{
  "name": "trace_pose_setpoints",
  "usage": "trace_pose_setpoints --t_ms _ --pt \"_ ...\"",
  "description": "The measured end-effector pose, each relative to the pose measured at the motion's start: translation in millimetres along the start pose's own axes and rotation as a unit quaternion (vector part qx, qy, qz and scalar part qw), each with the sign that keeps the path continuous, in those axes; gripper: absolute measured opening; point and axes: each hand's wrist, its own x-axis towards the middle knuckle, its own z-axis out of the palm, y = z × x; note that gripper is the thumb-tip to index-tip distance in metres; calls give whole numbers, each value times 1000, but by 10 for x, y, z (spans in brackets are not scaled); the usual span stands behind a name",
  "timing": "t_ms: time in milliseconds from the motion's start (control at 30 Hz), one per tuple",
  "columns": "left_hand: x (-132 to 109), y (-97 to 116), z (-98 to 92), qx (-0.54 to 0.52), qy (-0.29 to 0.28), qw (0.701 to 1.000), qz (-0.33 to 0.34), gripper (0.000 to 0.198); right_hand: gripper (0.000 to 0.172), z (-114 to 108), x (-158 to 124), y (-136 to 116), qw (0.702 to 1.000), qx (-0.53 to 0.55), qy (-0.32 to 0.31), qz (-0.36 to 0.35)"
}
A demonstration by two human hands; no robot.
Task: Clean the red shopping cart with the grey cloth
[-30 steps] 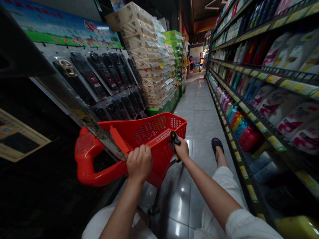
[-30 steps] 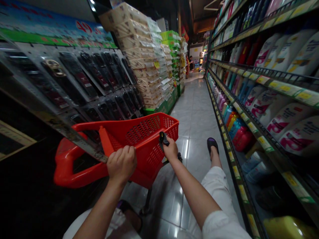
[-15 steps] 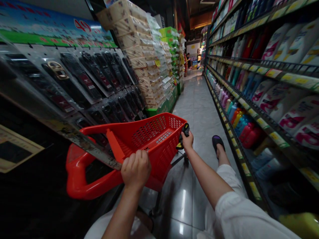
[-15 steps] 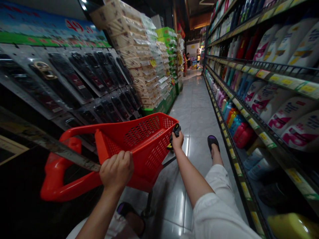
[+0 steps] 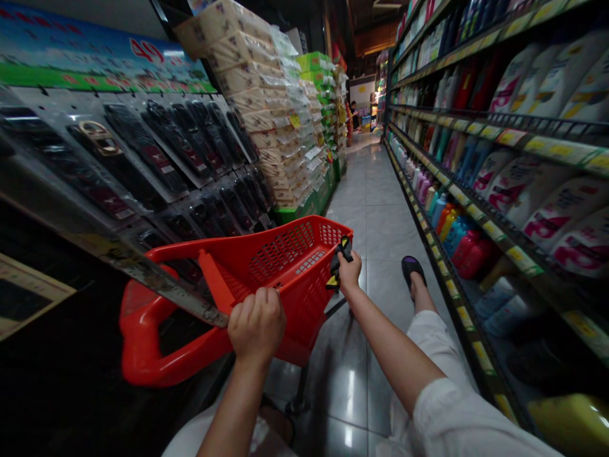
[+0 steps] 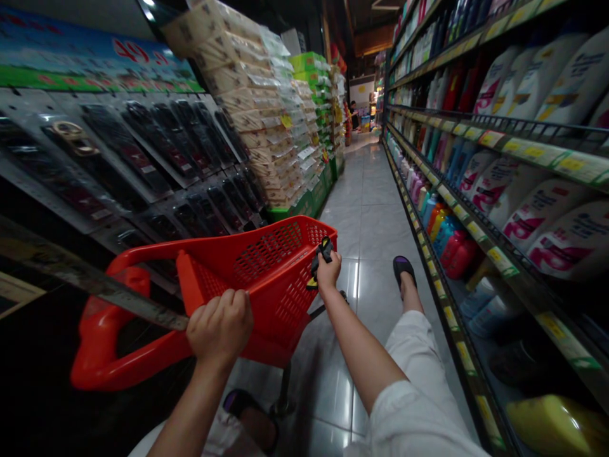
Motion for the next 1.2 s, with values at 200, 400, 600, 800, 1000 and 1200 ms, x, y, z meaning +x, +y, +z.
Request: trace_pose_setpoints --t_ms 200,400,600,800,1000,1200 --pt "13 12 9 19 46 999 7 26 35 -119 -621 270 996 -15 -23 85" --pt "4 -1 2 18 46 999 10 26 25 -147 -684 250 983 -15 -53 176" --pt "6 9 26 13 44 999 5 26 39 51 -401 -186 998 64 -6 22" --pt "5 19 38 14 31 999 -1 26 44 -57 -1209 316 994 -49 -49 80" --pt "-1 5 33 15 11 1000 2 25 37 26 -1426 214 995 -16 -34 90" --pt "30 57 70 6 3 1000 2 22 44 132 -1127 -55 993 66 3 96"
